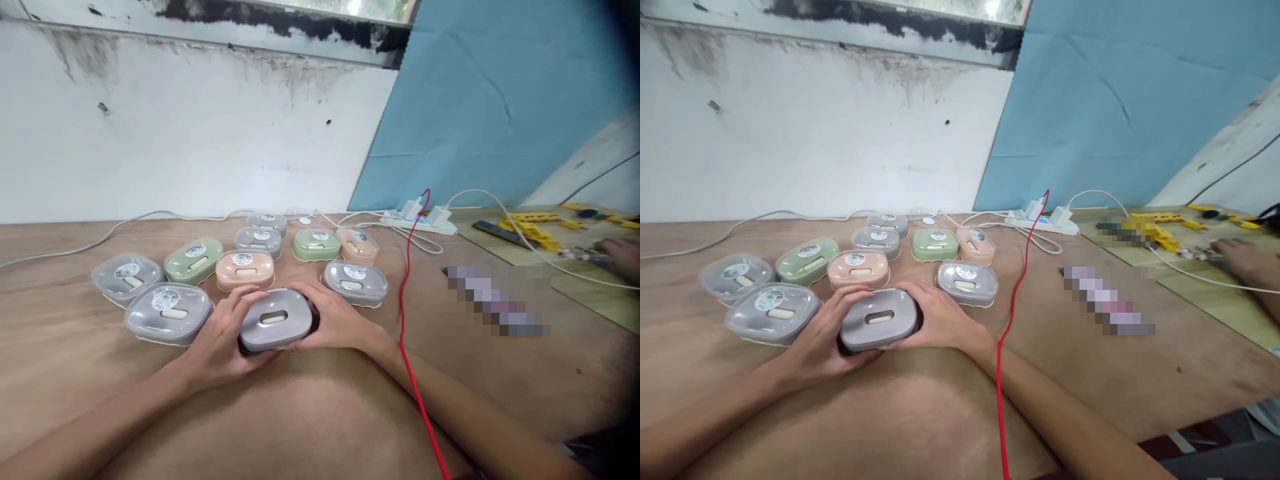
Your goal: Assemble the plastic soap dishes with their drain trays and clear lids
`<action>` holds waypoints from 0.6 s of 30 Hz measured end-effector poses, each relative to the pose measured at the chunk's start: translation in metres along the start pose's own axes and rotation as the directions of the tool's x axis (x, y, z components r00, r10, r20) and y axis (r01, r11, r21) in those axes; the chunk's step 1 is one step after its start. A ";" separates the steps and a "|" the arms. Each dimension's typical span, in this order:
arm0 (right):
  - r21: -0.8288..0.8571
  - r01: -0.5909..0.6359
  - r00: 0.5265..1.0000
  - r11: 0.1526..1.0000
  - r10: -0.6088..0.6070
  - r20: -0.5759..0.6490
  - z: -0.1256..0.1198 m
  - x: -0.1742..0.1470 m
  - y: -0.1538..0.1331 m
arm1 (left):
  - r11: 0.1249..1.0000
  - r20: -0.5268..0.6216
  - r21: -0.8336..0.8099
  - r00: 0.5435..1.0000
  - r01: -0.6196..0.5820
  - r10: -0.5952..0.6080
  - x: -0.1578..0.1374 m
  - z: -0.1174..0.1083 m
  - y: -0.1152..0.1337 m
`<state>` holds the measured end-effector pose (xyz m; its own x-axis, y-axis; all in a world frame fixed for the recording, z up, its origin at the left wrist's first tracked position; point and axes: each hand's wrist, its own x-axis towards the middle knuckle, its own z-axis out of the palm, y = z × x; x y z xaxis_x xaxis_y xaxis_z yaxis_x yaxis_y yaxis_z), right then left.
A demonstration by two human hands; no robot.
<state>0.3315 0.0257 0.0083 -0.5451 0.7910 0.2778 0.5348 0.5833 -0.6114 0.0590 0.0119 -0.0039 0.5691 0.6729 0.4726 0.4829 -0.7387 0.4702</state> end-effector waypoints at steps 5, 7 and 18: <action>-0.026 0.006 1.000 1.000 -0.006 0.005 0.000 0.000 0.000 | 1.000 0.015 -0.018 1.000 0.001 -0.001 0.000 0.002 -0.004; -0.020 0.002 1.000 1.000 -0.002 0.010 0.001 0.000 0.000 | 0.998 0.012 -0.056 1.000 0.010 -0.009 0.001 0.002 -0.004; 0.062 -0.008 0.999 0.998 0.006 0.035 0.000 0.001 -0.002 | 0.975 0.057 -0.147 0.986 0.165 -0.158 -0.003 -0.002 -0.003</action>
<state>0.3299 0.0250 0.0099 -0.5641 0.7874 0.2484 0.4979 0.5644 -0.6584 0.0548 0.0123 -0.0055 0.5225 0.7780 0.3488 0.4669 -0.6034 0.6465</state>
